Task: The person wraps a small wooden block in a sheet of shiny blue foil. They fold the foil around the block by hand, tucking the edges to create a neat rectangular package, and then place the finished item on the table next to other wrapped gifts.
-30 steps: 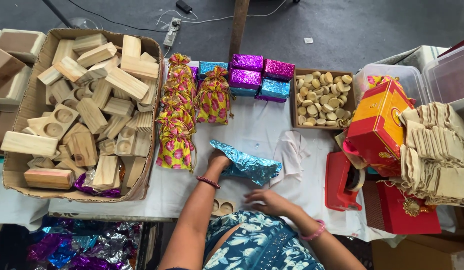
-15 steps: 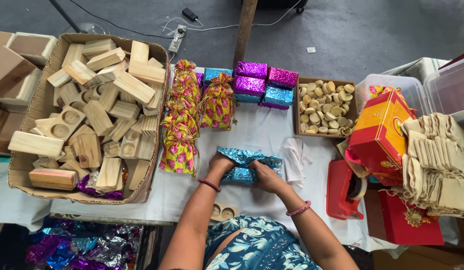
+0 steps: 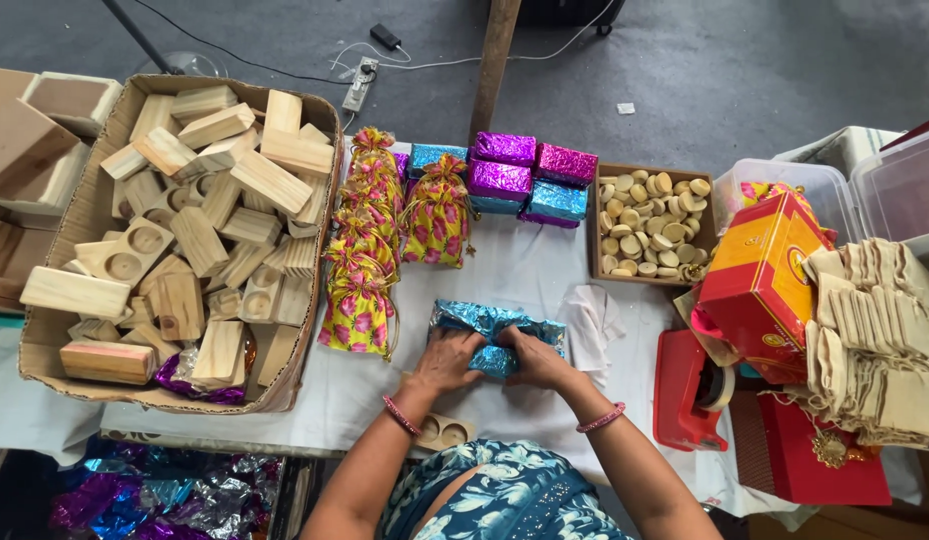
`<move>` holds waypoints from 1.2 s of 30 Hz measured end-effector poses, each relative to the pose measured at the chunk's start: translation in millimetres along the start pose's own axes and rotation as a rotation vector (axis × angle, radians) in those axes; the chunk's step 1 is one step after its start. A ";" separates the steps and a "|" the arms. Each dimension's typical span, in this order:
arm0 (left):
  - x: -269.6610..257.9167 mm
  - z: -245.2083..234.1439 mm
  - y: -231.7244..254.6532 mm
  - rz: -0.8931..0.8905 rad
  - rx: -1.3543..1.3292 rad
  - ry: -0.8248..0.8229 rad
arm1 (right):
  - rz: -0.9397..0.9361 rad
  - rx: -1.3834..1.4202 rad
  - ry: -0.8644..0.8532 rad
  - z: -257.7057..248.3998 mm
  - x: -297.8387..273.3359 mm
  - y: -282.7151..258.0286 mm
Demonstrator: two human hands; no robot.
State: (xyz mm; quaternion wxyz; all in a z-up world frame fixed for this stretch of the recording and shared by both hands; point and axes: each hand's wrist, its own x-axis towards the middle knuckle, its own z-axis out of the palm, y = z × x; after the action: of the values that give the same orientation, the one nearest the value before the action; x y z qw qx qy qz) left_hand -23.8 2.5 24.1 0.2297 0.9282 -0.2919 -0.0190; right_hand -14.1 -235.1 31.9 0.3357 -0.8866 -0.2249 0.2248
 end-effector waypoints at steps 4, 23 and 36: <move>3.0 18.7 -9.9 -0.096 -0.117 -0.162 | -0.040 0.035 0.012 4.3 -12.3 7.2; 26.8 34.5 -44.2 -0.134 -0.309 -0.391 | -0.159 -0.118 0.301 19.9 -32.5 13.8; 40.2 -11.6 13.6 -0.044 0.121 -0.320 | 0.203 0.223 -0.117 -0.4 27.5 65.5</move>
State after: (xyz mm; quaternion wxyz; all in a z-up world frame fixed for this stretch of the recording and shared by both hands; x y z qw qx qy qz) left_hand 4.2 -24.7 44.5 0.1233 0.9317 -0.3050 -0.1540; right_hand 24.3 -264.3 -20.3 0.3940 -0.8473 -0.1270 0.3327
